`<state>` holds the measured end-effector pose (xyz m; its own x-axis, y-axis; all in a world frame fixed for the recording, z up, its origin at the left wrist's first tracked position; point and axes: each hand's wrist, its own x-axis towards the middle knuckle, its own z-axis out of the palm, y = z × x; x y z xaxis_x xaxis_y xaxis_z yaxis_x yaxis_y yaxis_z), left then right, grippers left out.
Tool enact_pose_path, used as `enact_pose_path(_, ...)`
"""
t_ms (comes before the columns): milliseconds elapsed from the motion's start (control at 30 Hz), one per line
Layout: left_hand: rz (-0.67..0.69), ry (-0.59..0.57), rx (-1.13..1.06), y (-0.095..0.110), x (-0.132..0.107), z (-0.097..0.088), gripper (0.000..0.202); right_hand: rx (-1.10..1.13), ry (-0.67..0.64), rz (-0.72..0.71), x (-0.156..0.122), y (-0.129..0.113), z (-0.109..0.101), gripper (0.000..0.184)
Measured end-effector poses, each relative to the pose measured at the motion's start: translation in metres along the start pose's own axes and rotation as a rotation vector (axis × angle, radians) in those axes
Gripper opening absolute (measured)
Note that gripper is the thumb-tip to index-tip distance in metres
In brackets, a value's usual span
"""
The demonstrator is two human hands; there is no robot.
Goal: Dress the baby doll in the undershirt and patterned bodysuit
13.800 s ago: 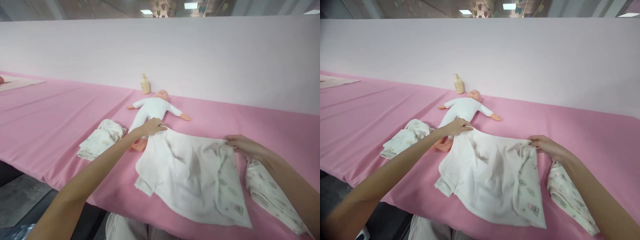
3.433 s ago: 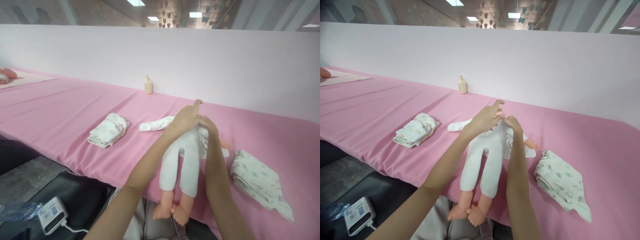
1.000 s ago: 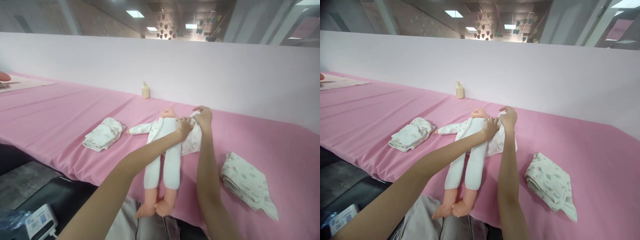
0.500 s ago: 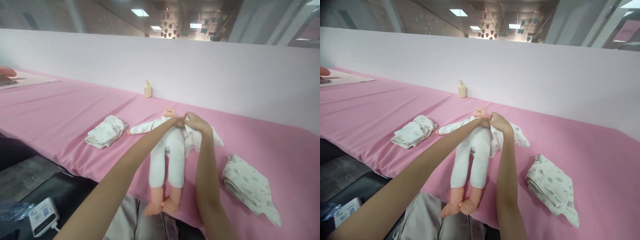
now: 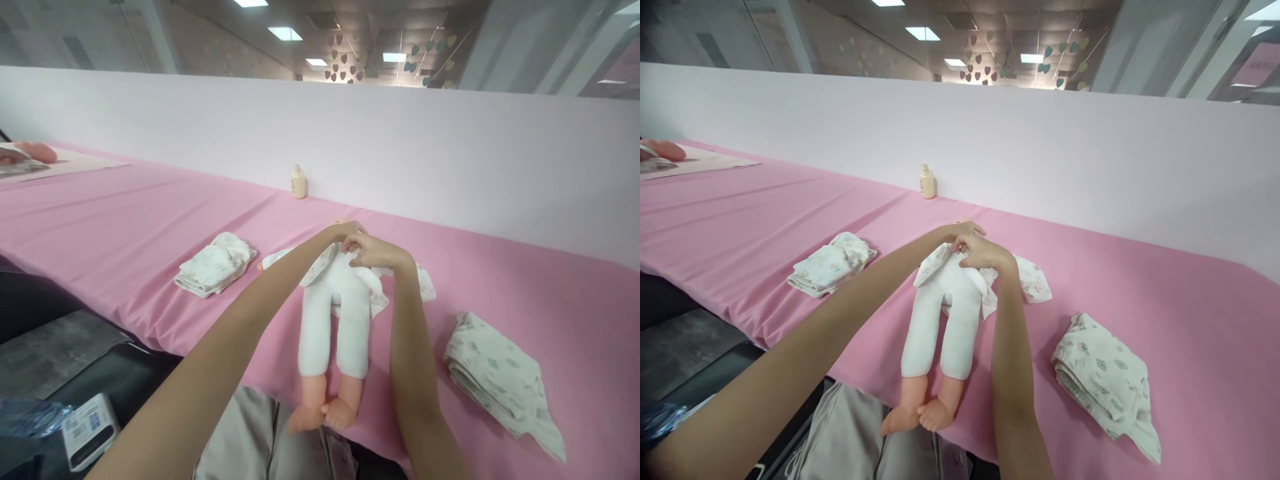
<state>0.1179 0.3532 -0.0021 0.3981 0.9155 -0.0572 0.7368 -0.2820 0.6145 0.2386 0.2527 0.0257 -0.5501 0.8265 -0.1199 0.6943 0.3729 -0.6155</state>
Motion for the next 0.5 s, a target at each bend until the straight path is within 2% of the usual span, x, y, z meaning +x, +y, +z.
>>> enact_pose_path(100,0.052,0.043,0.081,-0.006,-0.006,-0.011,0.032,0.180,-0.088,0.005,0.000,-0.002,0.001,0.033)
enact_pose_path(167,0.050,0.117,0.151,-0.012,-0.012,-0.015,0.026,0.245,-0.080,0.039,0.002,0.003,-0.001,0.030)
enact_pose_path(233,0.012,0.188,0.214,-0.019,-0.019,-0.016,0.021,0.210,0.053,0.130,0.005,0.015,-0.003,0.029)
enact_pose_path(333,0.002,0.325,0.315,-0.031,-0.034,-0.010,0.019,-0.011,0.376,0.326,0.012,0.038,-0.005,0.024)
enact_pose_path(367,0.009,0.372,0.343,-0.036,-0.040,-0.006,0.019,-0.079,0.437,0.372,0.014,0.046,-0.005,0.021)
enact_pose_path(400,0.003,0.417,0.366,-0.040,-0.047,-0.002,0.020,-0.124,0.457,0.398,0.016,0.052,-0.004,0.016)
enact_pose_path(500,-0.103,0.478,0.392,-0.050,-0.075,0.012,0.037,-0.143,0.393,0.393,0.021,0.061,0.000,0.011)
